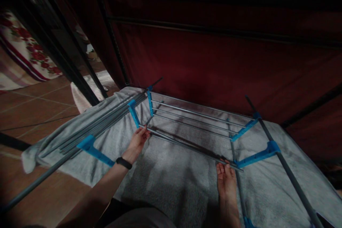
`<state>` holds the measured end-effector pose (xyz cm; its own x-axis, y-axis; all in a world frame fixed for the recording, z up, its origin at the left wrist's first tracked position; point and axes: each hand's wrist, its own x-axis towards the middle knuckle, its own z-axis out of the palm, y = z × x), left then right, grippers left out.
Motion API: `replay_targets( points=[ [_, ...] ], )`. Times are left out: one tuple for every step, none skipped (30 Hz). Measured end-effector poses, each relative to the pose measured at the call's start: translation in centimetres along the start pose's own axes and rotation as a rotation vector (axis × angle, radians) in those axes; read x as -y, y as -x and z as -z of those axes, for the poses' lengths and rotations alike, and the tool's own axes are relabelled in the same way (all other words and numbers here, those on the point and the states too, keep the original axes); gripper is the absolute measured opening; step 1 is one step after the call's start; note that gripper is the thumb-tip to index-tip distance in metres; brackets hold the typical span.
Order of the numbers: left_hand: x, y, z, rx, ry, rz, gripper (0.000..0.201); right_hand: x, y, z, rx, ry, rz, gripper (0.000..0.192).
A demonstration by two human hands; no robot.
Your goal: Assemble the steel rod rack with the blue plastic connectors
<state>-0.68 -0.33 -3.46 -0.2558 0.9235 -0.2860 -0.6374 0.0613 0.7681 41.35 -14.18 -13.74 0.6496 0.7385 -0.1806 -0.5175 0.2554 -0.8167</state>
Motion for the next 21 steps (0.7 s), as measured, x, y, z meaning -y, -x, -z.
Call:
replay_targets(
  points=[
    [0.1,0.2,0.1,-0.001,-0.006,-0.001,0.020,0.1,0.0,-0.1,-0.024,-0.010,-0.001,0.027],
    [0.3,0.3,0.1,0.004,-0.017,-0.003,0.022,0.1,0.1,-0.2,-0.039,-0.017,0.002,0.027],
    [0.4,0.5,0.2,0.014,-0.037,-0.008,0.024,0.1,0.1,-0.2,-0.040,-0.019,0.003,0.027],
    [0.6,0.7,0.3,0.029,-0.069,-0.019,0.026,0.2,0.1,-0.3,-0.037,-0.019,0.002,0.027],
    [0.9,0.9,0.4,0.046,-0.112,-0.039,0.028,0.2,0.2,-0.4,-0.039,-0.020,-0.003,0.027],
    [1.2,1.1,0.4,0.062,-0.171,-0.069,0.029,0.2,0.3,-0.4,-0.042,-0.021,-0.013,0.027],
    [1.5,1.2,0.5,0.076,-0.239,-0.104,0.028,0.2,0.3,-0.5,-0.050,-0.022,-0.024,0.028],
    [1.8,1.4,0.6,0.086,-0.304,-0.137,0.026,0.2,0.3,-0.5,-0.057,-0.025,-0.034,0.029],
    [2.2,1.6,0.7,0.090,-0.356,-0.163,0.023,0.2,0.4,-0.5,-0.062,-0.029,-0.041,0.030],
    [2.5,1.8,0.7,0.091,-0.393,-0.175,0.018,0.1,0.4,-0.5,-0.065,-0.032,-0.045,0.029],
    [2.7,2.1,0.8,0.100,-0.429,-0.185,0.014,0.1,0.3,-0.4,-0.061,-0.034,-0.047,0.028],
    [2.9,2.4,0.8,0.124,-0.477,-0.204,0.010,0.1,0.3,-0.4,-0.053,-0.036,-0.048,0.026],
    [3.1,2.9,0.8,0.167,-0.547,-0.243,0.006,0.0,0.2,-0.4,-0.044,-0.039,-0.050,0.024],
    [3.1,3.3,0.7,0.234,-0.646,-0.307,0.004,0.0,0.2,-0.3,-0.035,-0.043,-0.053,0.023],
    [3.2,3.8,0.6,0.319,-0.767,-0.394,0.005,-0.1,0.1,-0.3,-0.031,-0.045,-0.055,0.022],
    [3.2,4.2,0.4,0.415,-0.898,-0.496,0.009,-0.1,0.1,-0.2,-0.029,-0.044,-0.054,0.022],
    [3.2,4.7,0.2,0.512,-1.025,-0.600,0.014,-0.2,0.0,-0.2,-0.030,-0.039,-0.050,0.022],
    [3.2,5.0,-0.1,0.595,-1.135,-0.696,0.020,-0.2,0.0,-0.1,-0.033,-0.034,-0.042,0.022],
    [3.3,5.3,-0.5,0.661,-1.238,-0.788,0.025,-0.2,0.1,-0.1,-0.036,-0.028,-0.031,0.021],
    [3.4,5.6,-0.8,0.714,-1.332,-0.873,0.029,-0.3,0.1,-0.1,-0.038,-0.022,-0.021,0.019],
    [3.5,5.7,-1.2,0.761,-1.413,-0.952,0.032,-0.3,0.1,-0.1,-0.040,-0.017,-0.015,0.017]
  ],
)
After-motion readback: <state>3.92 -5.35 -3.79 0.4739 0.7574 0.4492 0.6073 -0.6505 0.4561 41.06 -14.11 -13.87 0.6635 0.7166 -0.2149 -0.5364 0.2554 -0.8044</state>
